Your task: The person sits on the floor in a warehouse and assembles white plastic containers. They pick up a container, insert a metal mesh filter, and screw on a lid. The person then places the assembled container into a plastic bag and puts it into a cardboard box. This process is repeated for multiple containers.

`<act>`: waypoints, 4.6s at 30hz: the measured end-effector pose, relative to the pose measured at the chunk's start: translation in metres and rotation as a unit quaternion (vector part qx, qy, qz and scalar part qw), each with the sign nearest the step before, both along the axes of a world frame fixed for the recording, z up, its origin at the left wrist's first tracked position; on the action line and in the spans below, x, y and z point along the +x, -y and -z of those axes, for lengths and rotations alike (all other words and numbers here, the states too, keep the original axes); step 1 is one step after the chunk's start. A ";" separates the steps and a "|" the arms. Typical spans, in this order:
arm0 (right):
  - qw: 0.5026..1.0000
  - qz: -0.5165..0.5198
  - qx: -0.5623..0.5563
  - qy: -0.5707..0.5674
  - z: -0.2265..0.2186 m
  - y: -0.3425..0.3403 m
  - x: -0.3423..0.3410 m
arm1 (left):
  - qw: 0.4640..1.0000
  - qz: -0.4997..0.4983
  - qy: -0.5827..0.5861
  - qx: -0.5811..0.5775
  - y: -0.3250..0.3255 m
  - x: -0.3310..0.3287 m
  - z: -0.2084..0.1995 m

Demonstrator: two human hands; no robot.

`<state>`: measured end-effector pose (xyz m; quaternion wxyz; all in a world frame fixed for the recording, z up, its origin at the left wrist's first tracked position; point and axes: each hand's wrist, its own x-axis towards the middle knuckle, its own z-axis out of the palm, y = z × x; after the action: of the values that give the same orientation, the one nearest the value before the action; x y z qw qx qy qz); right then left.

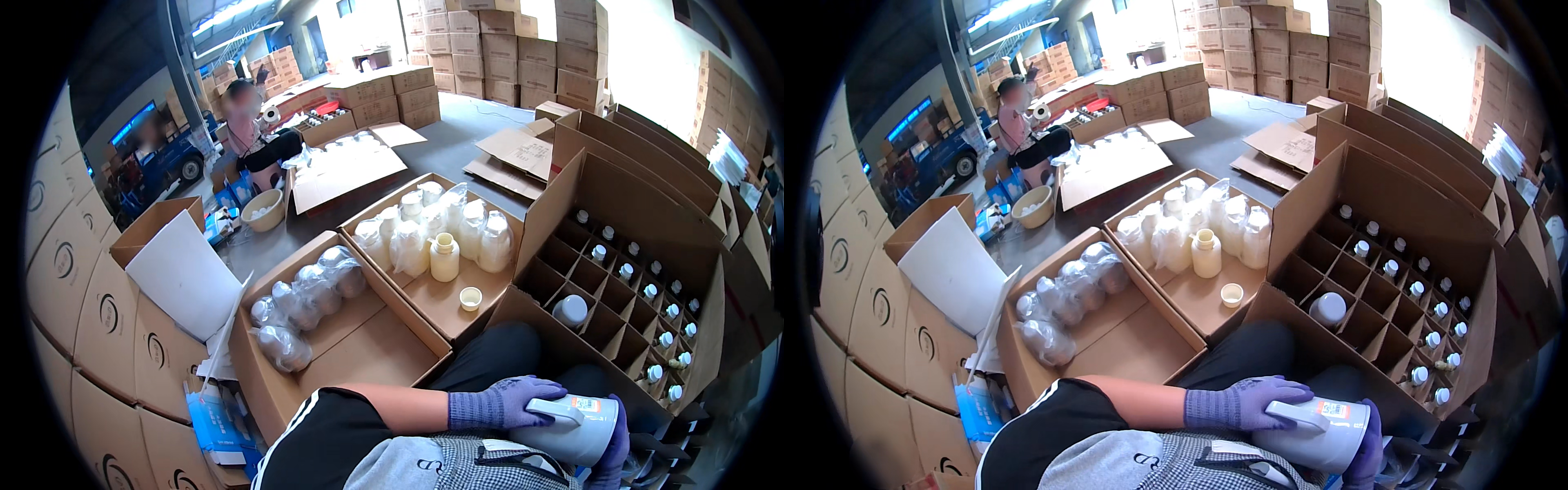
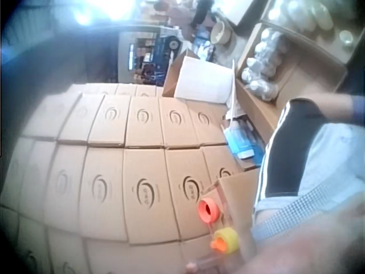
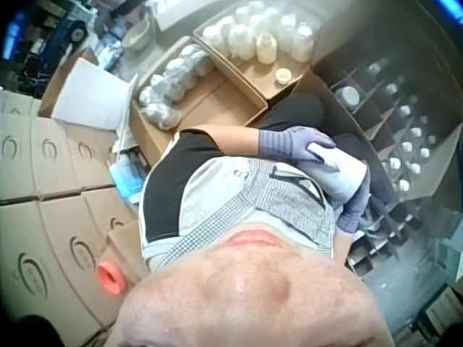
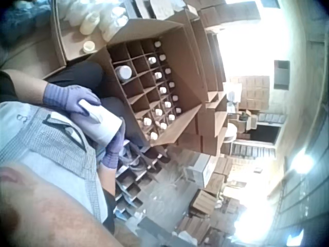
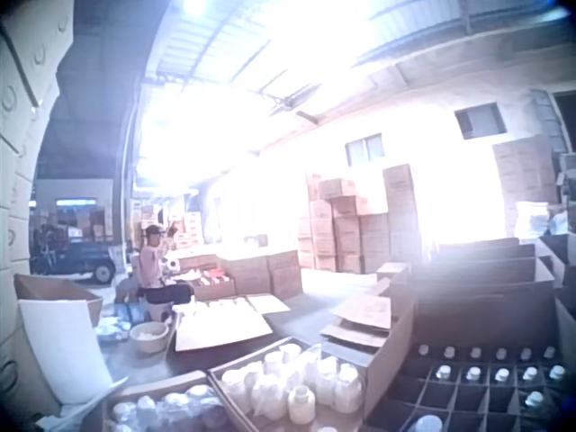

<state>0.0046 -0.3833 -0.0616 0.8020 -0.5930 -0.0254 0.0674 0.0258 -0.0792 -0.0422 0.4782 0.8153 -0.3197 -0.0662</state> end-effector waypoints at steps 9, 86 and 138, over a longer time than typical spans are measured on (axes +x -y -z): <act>0.980 0.013 -0.141 0.137 -0.057 -0.076 -0.025 | 0.986 -0.027 -0.117 0.118 -0.031 0.057 -0.045; 0.932 -0.129 -0.290 0.175 -0.044 -0.083 -0.050 | 0.805 0.118 -0.299 -0.499 -0.028 -0.028 -0.003; 0.908 -0.238 -0.341 0.043 -0.015 -0.090 -0.027 | 0.825 0.088 -0.094 -0.550 -0.005 -0.027 0.024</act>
<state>-0.0220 -0.2929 -0.0462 0.5092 -0.8092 -0.1754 0.2350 -0.0009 -0.0743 -0.0667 0.8675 0.3748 -0.3271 0.0024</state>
